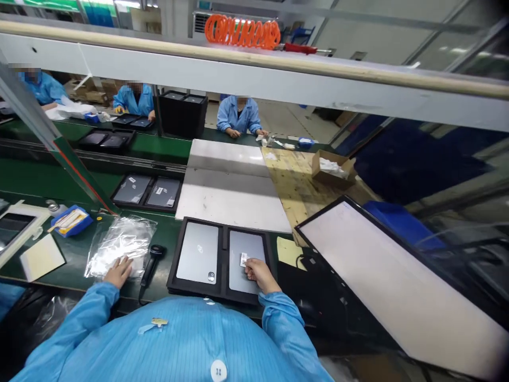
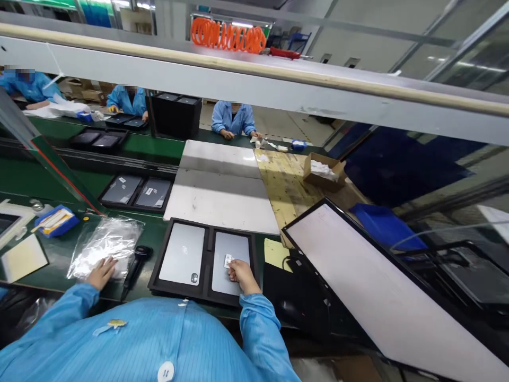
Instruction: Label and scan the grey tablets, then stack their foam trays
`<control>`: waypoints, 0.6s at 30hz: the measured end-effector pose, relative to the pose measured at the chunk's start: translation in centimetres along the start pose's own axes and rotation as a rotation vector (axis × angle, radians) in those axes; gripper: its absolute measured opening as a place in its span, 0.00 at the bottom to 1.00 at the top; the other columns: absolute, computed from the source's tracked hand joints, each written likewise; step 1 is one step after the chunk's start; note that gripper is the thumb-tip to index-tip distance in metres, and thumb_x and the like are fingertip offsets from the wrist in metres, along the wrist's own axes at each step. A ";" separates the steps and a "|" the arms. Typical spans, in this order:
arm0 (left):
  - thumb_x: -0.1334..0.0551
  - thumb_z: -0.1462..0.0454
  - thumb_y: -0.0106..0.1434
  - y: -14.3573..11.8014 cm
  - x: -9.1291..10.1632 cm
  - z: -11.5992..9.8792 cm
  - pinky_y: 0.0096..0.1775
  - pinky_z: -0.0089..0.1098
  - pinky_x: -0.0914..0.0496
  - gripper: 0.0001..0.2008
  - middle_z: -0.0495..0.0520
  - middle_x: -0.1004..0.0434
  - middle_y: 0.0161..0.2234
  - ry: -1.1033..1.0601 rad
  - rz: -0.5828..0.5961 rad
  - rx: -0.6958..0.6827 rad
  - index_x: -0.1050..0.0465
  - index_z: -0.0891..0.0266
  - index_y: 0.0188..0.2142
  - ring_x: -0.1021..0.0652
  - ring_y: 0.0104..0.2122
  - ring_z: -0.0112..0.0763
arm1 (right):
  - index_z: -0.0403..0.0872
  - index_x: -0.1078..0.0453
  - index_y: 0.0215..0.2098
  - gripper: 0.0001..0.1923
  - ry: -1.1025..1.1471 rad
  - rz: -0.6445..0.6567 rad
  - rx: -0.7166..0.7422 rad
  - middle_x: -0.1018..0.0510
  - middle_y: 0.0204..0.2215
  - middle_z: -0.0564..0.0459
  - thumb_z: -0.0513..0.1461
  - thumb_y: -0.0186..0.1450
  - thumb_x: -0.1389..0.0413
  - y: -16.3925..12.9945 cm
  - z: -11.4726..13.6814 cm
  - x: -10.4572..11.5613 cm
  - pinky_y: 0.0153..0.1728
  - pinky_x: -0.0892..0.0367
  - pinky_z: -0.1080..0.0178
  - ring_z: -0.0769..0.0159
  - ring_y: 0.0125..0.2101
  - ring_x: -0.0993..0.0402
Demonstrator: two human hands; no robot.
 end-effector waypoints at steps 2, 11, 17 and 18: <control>0.54 0.55 0.70 -1.2 -1.5 -0.1 0.66 0.63 0.46 0.31 0.65 0.40 0.69 0.179 0.034 0.039 0.31 0.65 0.65 0.46 0.71 0.58 | 0.47 0.41 0.20 0.13 -0.036 -0.015 0.021 0.34 0.11 0.57 0.34 0.61 0.44 -0.5 0.8 -0.3 0.13 0.47 0.73 0.76 0.10 0.42; 0.57 0.47 0.72 -1.8 -2.4 -4.9 0.67 0.63 0.48 0.34 0.62 0.43 0.71 0.326 -0.188 0.019 0.39 0.61 0.68 0.46 0.72 0.55 | 0.45 0.34 0.26 0.09 0.114 -0.065 -0.065 0.31 0.13 0.59 0.31 0.62 0.41 1.4 0.2 1.1 0.16 0.43 0.74 0.76 0.13 0.39; 0.52 0.55 0.69 -0.2 -1.3 -6.2 0.67 0.55 0.42 0.26 0.65 0.28 0.61 0.055 -0.272 0.149 0.25 0.65 0.55 0.34 0.67 0.54 | 0.44 0.33 0.29 0.08 0.097 -0.029 -0.027 0.30 0.13 0.59 0.30 0.63 0.40 2.2 0.0 1.3 0.14 0.43 0.75 0.76 0.12 0.37; 0.54 0.58 0.69 0.5 -1.1 -6.7 0.64 0.55 0.38 0.26 0.68 0.25 0.58 0.012 -0.296 0.218 0.24 0.69 0.53 0.30 0.63 0.55 | 0.44 0.33 0.29 0.08 0.088 -0.033 -0.020 0.30 0.13 0.59 0.30 0.64 0.40 2.2 0.0 1.3 0.14 0.43 0.75 0.76 0.12 0.37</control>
Point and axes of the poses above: each hand's wrist, its own y-axis towards the middle knuckle, its own x-axis out of the back of the hand, z = x × y, the point moved 2 cm from there along y, towards the middle knuckle
